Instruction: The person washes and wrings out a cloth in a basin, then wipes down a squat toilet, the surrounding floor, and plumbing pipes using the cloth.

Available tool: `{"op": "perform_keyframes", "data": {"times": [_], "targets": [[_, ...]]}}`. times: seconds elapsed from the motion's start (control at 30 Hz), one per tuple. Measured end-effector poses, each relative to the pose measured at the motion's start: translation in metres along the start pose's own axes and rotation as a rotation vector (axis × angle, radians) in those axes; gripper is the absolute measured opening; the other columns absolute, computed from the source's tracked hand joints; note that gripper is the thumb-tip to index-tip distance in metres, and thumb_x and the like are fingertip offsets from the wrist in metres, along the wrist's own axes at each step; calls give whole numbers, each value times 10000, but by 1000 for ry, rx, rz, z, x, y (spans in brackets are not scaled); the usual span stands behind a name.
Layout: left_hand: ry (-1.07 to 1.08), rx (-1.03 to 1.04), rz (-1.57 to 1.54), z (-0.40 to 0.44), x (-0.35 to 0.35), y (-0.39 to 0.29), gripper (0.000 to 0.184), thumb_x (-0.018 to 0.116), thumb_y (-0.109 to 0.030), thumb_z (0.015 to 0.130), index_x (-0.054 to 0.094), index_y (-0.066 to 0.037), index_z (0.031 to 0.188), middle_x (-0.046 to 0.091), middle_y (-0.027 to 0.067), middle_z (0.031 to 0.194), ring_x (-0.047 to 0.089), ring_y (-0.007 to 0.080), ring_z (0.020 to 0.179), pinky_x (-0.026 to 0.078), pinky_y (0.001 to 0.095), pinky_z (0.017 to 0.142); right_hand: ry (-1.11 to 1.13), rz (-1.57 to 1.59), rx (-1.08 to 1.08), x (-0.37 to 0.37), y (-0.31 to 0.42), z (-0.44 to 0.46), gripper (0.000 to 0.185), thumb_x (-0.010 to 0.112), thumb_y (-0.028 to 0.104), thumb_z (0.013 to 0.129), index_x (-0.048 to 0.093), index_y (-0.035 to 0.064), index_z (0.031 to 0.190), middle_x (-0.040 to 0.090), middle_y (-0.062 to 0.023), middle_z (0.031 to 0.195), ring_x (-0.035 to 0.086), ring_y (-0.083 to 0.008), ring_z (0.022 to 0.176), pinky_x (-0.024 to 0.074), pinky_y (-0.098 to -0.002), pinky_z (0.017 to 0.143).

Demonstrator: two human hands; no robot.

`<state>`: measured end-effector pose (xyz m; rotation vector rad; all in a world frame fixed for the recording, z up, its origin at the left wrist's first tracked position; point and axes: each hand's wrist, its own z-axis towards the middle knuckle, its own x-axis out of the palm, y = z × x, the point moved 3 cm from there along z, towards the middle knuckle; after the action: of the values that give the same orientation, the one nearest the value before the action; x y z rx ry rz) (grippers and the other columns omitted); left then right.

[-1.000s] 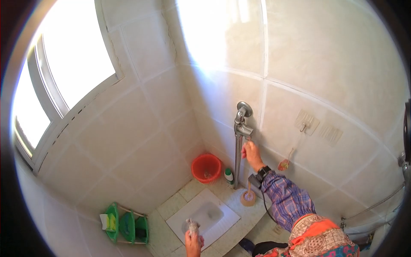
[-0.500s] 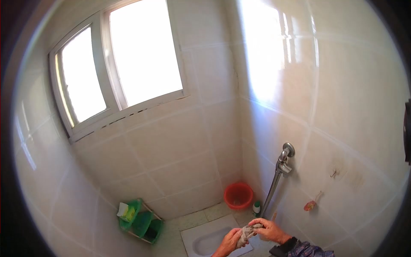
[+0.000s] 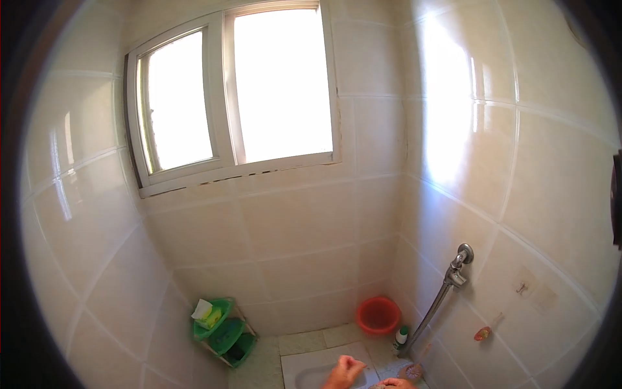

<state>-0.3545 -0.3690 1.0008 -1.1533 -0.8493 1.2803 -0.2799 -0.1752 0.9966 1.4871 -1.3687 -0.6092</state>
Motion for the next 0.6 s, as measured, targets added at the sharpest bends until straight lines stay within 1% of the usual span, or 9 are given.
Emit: {"op": "perform_keyframes", "data": {"times": [0.07,0.1,0.2,0.23,0.3,0.4,0.47,0.53,0.6], "targets": [[57,128,103,-21,18,-13,236,671,-213,896,589,-42,1037,668,70,908,633,188,792,525,336,720,-66,24,-111,19,20,3,168,568,176,945,630,39,1021,623,-21,844,572,-99,713,468,-235,635],[376,-284,-93,-26,15,-10,312,726,-195,856,598,-46,1099,654,89,948,617,179,894,516,346,783,-82,23,-179,26,38,4,165,577,169,941,627,42,1033,618,-16,839,564,-96,703,462,-231,627],[325,-40,37,-24,4,-5,303,698,-187,882,588,-40,1123,646,92,965,607,173,946,513,343,813,4,-19,-267,29,52,2,207,598,165,930,605,46,1099,610,-13,879,556,-93,726,450,-226,624],[403,-68,-199,-27,-7,-11,250,660,-131,900,598,-32,1121,650,81,992,604,150,951,512,313,811,53,-39,-277,27,54,1,233,605,167,926,596,47,1126,607,-14,902,556,-93,743,447,-226,626],[271,-235,-423,-25,-24,-26,215,619,-120,925,611,-29,1120,654,59,981,604,130,930,509,291,797,131,-57,-230,36,66,-12,235,625,161,910,614,46,1115,605,-26,970,581,-101,826,456,-231,656],[21,-229,-388,-16,-43,-7,218,554,-172,981,626,-30,1130,651,18,911,605,124,860,509,282,762,95,-693,-421,6,29,1,197,632,137,894,641,30,1059,615,-71,979,603,-122,849,477,-261,680],[-155,-47,-305,-8,-81,-27,236,545,-205,993,630,-30,1127,649,8,875,605,123,837,511,278,738,12,-535,-220,-12,20,3,205,650,153,875,655,16,1027,619,-131,994,614,-166,871,500,-324,720],[-139,-168,-317,-11,-95,-46,239,547,-208,991,630,-22,1115,642,27,929,603,128,846,512,276,730,-96,-378,-69,-27,28,3,228,655,172,876,656,17,1044,618,-136,999,614,-185,884,506,-346,740],[-134,-216,-262,-19,-98,-69,240,562,-195,976,628,-25,1132,636,56,1007,604,146,867,512,284,737,-102,-483,-539,-1,83,-16,234,643,183,881,639,25,1054,620,-120,1018,611,-191,897,510,-347,751]]}}
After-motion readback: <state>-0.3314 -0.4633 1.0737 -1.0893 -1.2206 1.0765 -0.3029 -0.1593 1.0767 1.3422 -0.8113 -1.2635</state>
